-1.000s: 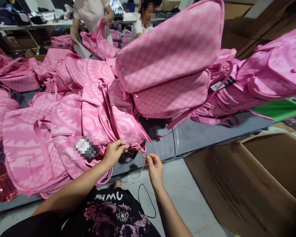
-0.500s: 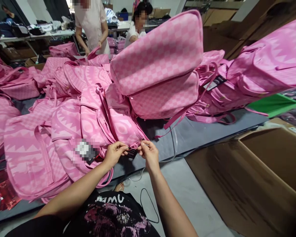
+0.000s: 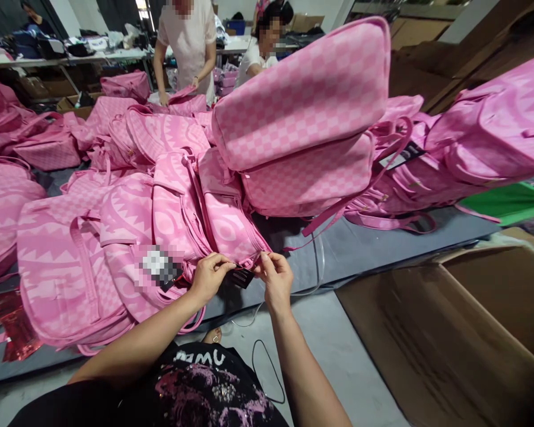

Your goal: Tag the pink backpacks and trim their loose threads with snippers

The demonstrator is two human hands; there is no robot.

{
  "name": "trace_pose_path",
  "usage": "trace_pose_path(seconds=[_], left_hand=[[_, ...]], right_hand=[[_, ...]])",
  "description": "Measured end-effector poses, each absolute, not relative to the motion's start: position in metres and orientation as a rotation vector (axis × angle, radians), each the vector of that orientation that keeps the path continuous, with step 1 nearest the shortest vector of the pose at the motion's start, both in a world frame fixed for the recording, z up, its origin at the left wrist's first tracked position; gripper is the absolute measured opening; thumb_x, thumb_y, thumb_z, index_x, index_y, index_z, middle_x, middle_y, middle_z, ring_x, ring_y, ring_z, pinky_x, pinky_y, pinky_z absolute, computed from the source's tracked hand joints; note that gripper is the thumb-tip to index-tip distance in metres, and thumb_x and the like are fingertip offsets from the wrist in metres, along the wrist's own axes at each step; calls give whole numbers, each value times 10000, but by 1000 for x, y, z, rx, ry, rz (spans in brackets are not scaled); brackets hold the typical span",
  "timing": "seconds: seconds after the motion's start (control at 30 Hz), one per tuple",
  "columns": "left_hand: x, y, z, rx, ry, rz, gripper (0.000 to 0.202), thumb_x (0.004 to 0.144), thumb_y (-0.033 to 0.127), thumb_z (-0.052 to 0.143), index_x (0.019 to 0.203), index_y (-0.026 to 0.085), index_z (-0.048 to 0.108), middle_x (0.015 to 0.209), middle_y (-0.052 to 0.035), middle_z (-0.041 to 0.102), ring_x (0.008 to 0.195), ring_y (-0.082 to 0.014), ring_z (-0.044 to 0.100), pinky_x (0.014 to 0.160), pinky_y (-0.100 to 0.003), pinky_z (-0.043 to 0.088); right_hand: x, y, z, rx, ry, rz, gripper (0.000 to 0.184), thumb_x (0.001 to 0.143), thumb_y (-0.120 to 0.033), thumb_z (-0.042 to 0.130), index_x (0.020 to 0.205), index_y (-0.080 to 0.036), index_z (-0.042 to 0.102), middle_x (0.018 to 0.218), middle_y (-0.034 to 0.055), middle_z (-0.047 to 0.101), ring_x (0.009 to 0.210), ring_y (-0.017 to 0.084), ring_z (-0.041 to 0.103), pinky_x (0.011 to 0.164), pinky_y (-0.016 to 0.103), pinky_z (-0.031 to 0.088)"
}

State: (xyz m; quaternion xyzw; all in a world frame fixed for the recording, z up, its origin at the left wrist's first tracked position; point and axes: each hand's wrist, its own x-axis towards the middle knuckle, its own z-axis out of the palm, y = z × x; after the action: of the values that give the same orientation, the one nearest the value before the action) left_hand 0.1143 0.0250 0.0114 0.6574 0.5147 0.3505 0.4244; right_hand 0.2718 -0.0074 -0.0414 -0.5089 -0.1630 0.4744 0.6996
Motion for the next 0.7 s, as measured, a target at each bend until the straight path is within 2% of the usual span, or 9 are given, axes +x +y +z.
trace_pose_path(seconds=[0.07,0.13,0.27,0.33,0.43,0.5,0.57,0.6,0.7], left_hand=[[115,22,15,1690,1277,851,137,804,315,703,753,191,730,670,8,669,626,-117,602,626,-215,465],[118,19,17,1707,1223,803,131,837,293,662,812,193,742,670,7,692,577,-117,624,572,-212,467],[123,15,18,1734,1051,706,147,842,252,633,891,192,758,735,-19,741,615,-146,686,559,-225,520],[124,14,19,1773,993,702,140,835,267,648,859,192,765,726,-27,732,641,-147,683,617,-242,544],[124,17,19,1823,953,736,178,831,330,669,798,181,759,823,-62,731,789,-167,688,727,-266,554],[123,19,18,1839,932,710,240,872,366,625,825,167,750,858,-70,736,731,-152,681,668,-255,549],[121,21,17,1868,924,654,265,913,358,574,866,160,745,795,-49,736,569,-115,631,564,-231,513],[120,21,16,1896,930,632,249,915,343,577,878,165,748,770,-39,732,549,-110,619,563,-229,505],[114,23,12,2012,972,605,175,892,298,621,911,201,766,825,-41,734,730,-146,666,708,-251,511]], right_hand=[[273,-13,-35,-1093,-400,1066,378,717,-518,759,847,-209,585,799,10,684,560,113,580,517,237,468],[276,-15,-29,-1050,-483,1086,360,736,-515,746,827,-207,582,859,38,714,565,124,604,473,222,421],[284,-14,-22,-1003,-659,1134,314,767,-495,728,792,-201,620,733,31,692,569,146,616,453,222,382],[289,-13,-21,-984,-712,1184,304,777,-496,721,805,-202,646,734,29,686,582,147,610,470,233,402],[297,-14,-20,-951,-811,1295,313,769,-504,731,781,-197,671,689,18,661,571,136,574,484,236,406],[301,-14,-18,-940,-872,1362,308,749,-485,757,743,-186,684,633,5,628,542,123,532,499,241,409],[304,-15,-15,-959,-953,1408,297,740,-468,768,722,-181,690,612,-6,604,523,110,486,506,243,400],[305,-15,-14,-978,-1008,1413,292,749,-466,758,726,-183,692,623,-7,602,528,109,473,507,242,393],[305,-16,-11,-1062,-1241,1287,251,816,-430,684,733,-193,688,659,0,608,593,131,491,553,251,392]])
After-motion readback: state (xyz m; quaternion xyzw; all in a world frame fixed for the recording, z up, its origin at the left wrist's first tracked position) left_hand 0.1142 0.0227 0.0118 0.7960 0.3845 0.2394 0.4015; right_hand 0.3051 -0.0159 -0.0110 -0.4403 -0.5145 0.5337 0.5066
